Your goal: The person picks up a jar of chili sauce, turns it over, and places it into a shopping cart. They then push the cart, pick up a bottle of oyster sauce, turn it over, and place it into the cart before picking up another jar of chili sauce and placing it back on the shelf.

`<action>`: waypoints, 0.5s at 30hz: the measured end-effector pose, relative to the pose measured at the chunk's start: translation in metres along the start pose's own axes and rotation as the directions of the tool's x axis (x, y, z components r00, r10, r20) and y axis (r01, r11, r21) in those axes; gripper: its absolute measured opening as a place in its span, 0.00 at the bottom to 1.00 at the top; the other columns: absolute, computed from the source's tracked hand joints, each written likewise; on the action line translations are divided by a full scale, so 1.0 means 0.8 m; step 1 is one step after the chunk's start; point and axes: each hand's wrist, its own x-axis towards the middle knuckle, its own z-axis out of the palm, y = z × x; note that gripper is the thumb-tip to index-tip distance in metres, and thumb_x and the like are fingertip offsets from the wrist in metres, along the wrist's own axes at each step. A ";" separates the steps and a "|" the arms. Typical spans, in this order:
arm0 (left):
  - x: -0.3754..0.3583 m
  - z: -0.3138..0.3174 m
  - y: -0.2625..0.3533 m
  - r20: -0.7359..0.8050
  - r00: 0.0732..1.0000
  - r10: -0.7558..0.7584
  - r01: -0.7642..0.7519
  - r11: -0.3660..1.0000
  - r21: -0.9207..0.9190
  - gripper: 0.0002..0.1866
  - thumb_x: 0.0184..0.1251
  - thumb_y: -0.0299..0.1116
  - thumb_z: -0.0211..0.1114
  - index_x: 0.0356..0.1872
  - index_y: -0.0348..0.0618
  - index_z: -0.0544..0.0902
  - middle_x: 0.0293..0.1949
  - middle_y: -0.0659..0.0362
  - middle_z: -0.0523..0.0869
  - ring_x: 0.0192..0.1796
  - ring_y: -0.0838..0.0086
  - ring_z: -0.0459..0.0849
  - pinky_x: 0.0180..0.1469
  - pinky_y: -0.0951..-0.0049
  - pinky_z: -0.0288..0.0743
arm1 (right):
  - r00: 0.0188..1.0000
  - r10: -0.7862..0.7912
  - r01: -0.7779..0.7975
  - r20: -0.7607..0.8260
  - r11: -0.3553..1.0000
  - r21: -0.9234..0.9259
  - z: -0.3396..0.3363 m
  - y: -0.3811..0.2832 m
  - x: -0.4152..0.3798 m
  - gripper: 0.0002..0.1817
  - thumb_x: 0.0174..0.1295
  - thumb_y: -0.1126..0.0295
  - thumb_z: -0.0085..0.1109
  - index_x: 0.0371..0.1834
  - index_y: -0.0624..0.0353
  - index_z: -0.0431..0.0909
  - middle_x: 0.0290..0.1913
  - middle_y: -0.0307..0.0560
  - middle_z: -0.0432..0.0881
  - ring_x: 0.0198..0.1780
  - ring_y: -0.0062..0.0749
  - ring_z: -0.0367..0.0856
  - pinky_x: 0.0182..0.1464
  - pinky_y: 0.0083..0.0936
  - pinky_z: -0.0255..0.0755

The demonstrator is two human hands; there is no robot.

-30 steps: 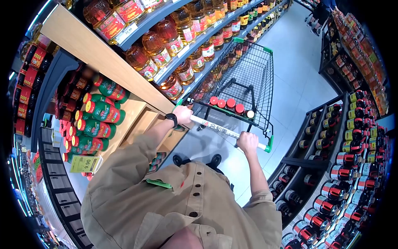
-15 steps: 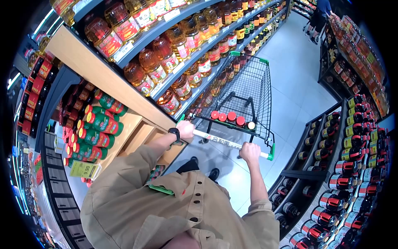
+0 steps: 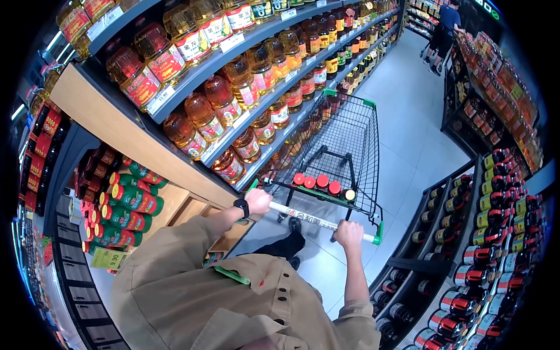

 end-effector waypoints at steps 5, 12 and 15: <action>0.025 -0.012 -0.017 -0.036 0.998 0.044 -0.045 0.999 -0.012 0.08 0.45 0.38 0.67 0.23 0.46 0.88 0.24 0.50 0.87 0.28 0.54 0.88 0.33 0.55 0.82 | 1.000 0.005 -0.006 -0.006 0.999 -0.034 -0.008 -0.002 0.028 0.09 0.47 0.63 0.63 0.26 0.53 0.87 0.25 0.57 0.85 0.30 0.54 0.86 0.35 0.45 0.80; 0.074 -0.014 -0.039 -0.036 0.999 0.018 -0.020 0.998 -0.058 0.09 0.44 0.38 0.67 0.23 0.46 0.88 0.24 0.50 0.87 0.29 0.54 0.88 0.33 0.56 0.82 | 0.999 -0.029 0.027 -0.019 0.997 -0.075 -0.019 0.007 0.075 0.10 0.48 0.62 0.63 0.25 0.55 0.86 0.24 0.58 0.85 0.28 0.55 0.86 0.34 0.45 0.80; 0.095 -0.037 -0.042 0.047 0.999 -0.003 0.006 0.998 -0.065 0.09 0.46 0.36 0.67 0.26 0.45 0.90 0.29 0.47 0.89 0.33 0.53 0.90 0.38 0.56 0.83 | 0.999 -0.006 0.010 0.036 0.995 -0.098 -0.022 0.015 0.101 0.10 0.49 0.62 0.63 0.28 0.54 0.88 0.25 0.58 0.85 0.29 0.55 0.87 0.38 0.45 0.81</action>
